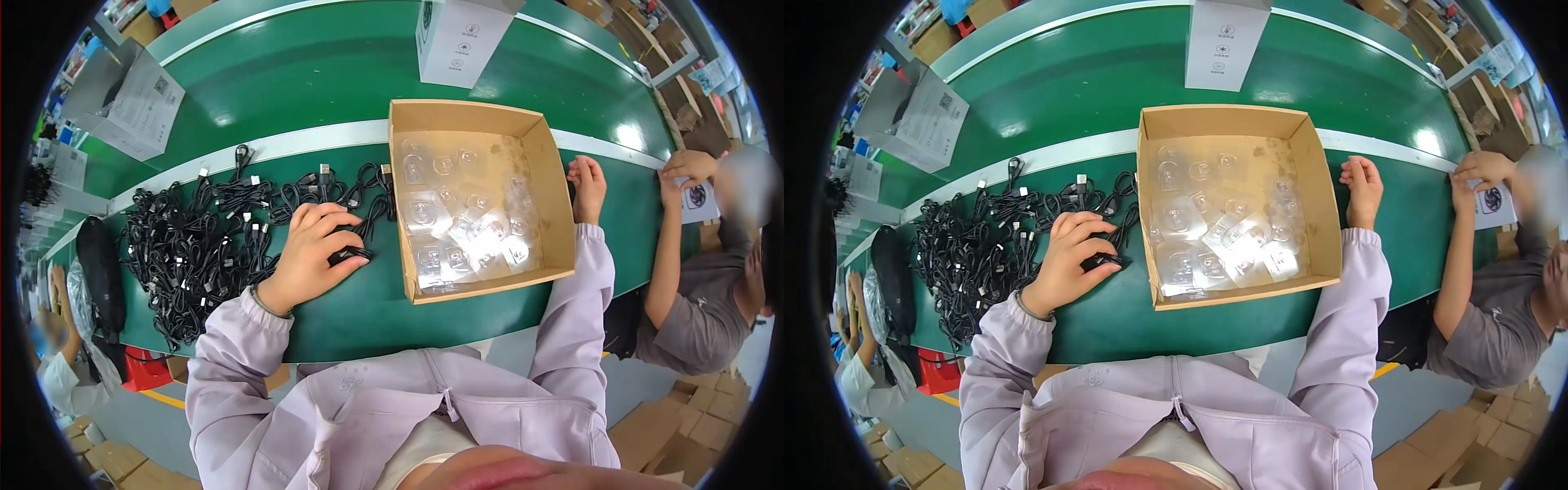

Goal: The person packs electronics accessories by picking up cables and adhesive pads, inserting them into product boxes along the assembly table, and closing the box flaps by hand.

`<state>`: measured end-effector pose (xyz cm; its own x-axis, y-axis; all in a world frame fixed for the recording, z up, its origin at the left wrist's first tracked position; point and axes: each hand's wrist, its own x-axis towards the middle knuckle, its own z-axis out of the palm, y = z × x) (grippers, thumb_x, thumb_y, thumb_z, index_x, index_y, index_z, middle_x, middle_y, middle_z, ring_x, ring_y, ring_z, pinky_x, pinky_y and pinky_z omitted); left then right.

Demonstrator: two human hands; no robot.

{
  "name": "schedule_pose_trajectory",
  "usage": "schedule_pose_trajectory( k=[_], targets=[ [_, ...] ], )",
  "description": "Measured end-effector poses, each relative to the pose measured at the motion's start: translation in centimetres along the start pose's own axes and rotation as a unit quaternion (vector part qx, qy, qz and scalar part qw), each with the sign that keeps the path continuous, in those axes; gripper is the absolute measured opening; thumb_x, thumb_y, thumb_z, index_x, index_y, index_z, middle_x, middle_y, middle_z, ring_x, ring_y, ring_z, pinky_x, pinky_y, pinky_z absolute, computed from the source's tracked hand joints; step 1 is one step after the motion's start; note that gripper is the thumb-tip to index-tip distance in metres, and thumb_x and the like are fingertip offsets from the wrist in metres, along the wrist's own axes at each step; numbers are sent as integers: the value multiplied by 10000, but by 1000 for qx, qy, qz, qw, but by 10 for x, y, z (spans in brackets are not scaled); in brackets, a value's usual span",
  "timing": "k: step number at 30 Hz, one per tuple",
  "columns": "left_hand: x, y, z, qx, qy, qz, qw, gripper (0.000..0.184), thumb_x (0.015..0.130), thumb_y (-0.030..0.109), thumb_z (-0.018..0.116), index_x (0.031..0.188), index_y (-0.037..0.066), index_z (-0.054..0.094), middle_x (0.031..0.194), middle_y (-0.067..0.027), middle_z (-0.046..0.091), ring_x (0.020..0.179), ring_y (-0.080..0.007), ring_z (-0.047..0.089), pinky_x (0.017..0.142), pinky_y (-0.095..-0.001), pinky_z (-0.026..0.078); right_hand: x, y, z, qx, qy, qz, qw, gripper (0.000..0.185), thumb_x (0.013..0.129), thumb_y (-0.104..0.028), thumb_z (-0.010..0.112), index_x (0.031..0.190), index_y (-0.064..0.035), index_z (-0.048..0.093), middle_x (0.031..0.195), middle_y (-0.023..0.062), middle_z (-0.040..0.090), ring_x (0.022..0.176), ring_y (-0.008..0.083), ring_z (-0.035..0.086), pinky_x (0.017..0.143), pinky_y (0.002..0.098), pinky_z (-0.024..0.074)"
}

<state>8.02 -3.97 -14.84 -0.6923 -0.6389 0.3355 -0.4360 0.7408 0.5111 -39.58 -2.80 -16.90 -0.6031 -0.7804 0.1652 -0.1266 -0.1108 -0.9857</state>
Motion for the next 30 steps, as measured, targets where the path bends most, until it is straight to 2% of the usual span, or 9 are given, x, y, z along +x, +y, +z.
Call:
schedule_pose_trajectory(
  k=[3, 7, 14, 26, 30],
  targets=[
    [-1, 0, -3, -21, 1, 15, 1000, 190, 637, 199, 728, 771, 134, 610, 1069, -30, 537, 1069, -262, 456, 919, -418, 286, 2, 2, 1, 34, 20, -7, 999, 147, 847, -150, 576, 902, -14, 579, 790, 49, 598, 646, 83, 519, 573, 201, 438],
    [-3, -1, -5, -41, -3, 33, 999, 185, 640, 184, 725, 768, 124, 606, 1082, -34, 534, 1092, -266, 445, 928, -426, 284, 4, 6, -1, 12, 43, -1, 999, 137, 842, -142, 580, 891, -14, 587, 777, 53, 599, 635, 87, 523, 569, 209, 445],
    [-8, -1, -7, -43, -7, 57, 997, 184, 643, 165, 723, 776, 114, 606, 1089, -38, 534, 1112, -269, 432, 938, -435, 283, -1, -2, 9, -77, 66, -28, 994, 135, 848, -130, 568, 895, -6, 591, 778, 43, 595, 640, 81, 520, 576, 198, 438],
    [-8, 3, -6, -40, -4, 60, 997, 184, 640, 162, 724, 779, 113, 612, 1080, -42, 539, 1104, -269, 433, 930, -427, 283, -2, -3, 10, -106, 54, -30, 992, 135, 844, -141, 572, 889, -18, 601, 767, 26, 600, 637, 74, 518, 599, 199, 434],
    [-8, 2, -4, -37, -18, 62, 997, 219, 603, 100, 729, 784, 92, 605, 1114, -55, 522, 1122, -283, 417, 936, -426, 283, -2, -3, 8, -104, 52, -31, 993, 135, 845, -143, 571, 889, -19, 601, 768, 24, 600, 645, 74, 517, 606, 201, 436]
  ],
)
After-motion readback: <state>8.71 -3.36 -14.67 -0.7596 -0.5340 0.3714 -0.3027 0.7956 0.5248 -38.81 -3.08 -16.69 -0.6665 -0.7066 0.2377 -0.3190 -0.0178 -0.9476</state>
